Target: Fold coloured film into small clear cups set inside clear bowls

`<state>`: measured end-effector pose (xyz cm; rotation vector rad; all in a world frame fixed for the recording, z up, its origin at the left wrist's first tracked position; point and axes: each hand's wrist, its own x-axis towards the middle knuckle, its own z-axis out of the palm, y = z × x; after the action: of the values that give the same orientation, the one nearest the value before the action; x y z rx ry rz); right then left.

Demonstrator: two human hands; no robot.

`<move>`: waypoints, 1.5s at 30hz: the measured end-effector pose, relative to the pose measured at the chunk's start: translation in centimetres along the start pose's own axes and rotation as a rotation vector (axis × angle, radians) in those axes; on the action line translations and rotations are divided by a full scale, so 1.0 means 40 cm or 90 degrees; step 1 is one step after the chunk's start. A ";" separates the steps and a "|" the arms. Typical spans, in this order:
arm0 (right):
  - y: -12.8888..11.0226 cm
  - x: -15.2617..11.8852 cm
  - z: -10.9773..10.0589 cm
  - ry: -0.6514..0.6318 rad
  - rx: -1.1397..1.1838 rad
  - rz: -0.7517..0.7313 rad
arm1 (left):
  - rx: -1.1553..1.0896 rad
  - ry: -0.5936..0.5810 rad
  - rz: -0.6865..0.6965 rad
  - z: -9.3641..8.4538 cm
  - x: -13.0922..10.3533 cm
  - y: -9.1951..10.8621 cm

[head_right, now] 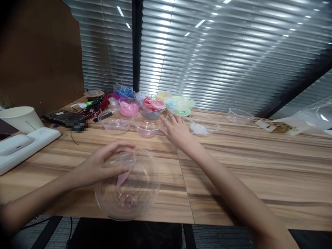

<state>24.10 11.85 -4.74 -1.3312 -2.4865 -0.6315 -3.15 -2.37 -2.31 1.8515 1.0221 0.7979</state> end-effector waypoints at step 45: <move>-0.275 -0.108 -0.264 -0.235 0.324 -0.391 | 0.190 0.236 0.307 0.014 -0.012 -0.034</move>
<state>17.45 -1.76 -0.09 -0.5229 -3.0737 0.1816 -3.35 -2.58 -3.82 2.3052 0.9646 1.3749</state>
